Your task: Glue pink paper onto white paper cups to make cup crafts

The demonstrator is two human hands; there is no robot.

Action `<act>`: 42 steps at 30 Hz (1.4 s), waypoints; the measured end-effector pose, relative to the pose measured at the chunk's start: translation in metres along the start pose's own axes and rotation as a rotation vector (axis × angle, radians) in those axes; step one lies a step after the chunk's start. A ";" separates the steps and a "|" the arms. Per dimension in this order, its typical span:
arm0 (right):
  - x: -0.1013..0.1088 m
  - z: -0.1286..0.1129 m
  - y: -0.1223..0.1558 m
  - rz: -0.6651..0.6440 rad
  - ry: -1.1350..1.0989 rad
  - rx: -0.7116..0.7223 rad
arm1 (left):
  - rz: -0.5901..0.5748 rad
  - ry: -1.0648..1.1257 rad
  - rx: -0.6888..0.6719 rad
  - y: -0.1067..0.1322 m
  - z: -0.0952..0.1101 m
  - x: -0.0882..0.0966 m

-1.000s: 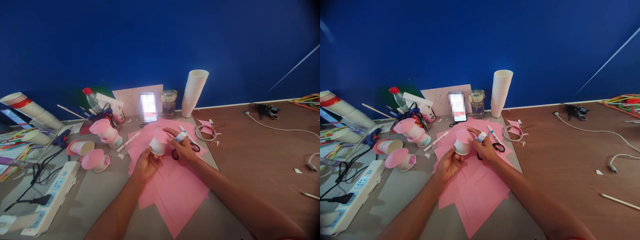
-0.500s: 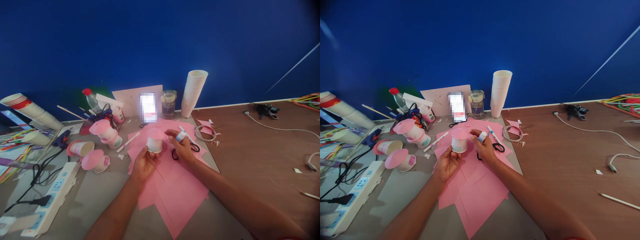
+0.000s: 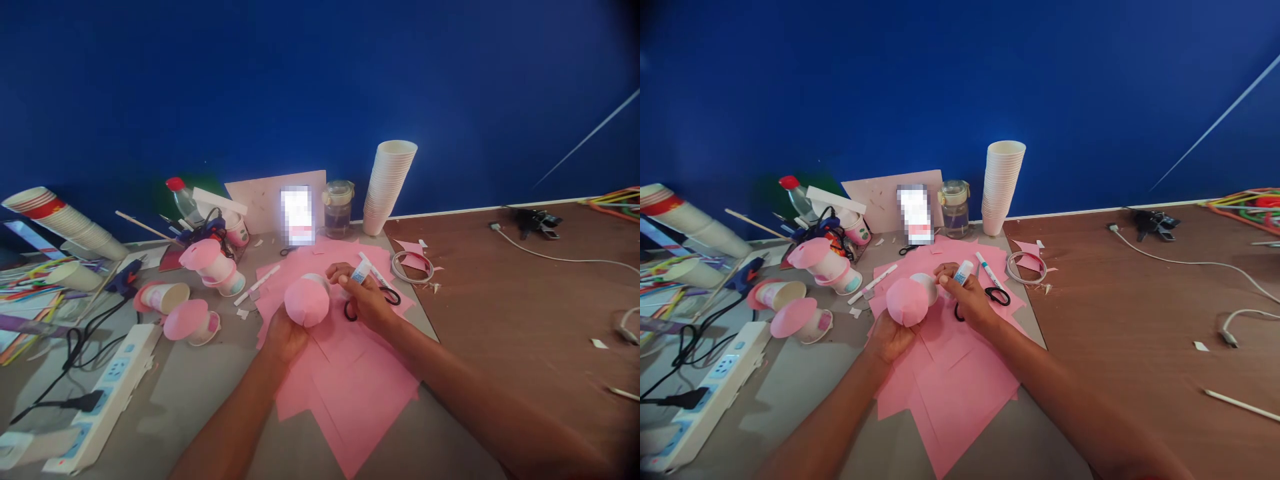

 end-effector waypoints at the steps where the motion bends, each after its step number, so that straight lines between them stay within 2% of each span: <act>1: -0.001 -0.001 0.001 -0.010 0.013 -0.012 | -0.003 -0.007 -0.006 0.000 0.000 -0.001; 7: -0.006 -0.003 0.003 -0.115 0.045 -0.113 | -0.059 -0.027 -0.042 -0.002 0.001 -0.006; 16: -0.012 -0.004 0.004 -0.095 -0.012 -0.183 | -0.095 0.018 -0.038 -0.006 -0.001 0.000; 27: -0.013 0.000 0.003 -0.135 -0.243 -0.198 | -0.111 0.053 0.012 -0.004 -0.004 -0.002; 32: -0.014 -0.001 0.003 -0.129 -0.264 -0.238 | -0.101 0.028 0.016 -0.001 -0.005 -0.004; 38: -0.011 0.004 0.001 -0.112 -0.280 -0.185 | -0.070 0.043 0.012 -0.001 -0.004 -0.009; 42: -0.008 0.001 -0.002 -0.101 -0.269 -0.168 | -0.056 0.042 0.018 -0.002 -0.004 -0.005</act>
Point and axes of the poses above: each hand's wrist, its own y-axis away from the middle knuckle, its own x-axis out of the back of the hand, z = x × y, the point moved 1 cm from there along -y, towards the middle knuckle, and after that the axes turned 4 degrees about -x, right-handed, at the moved point
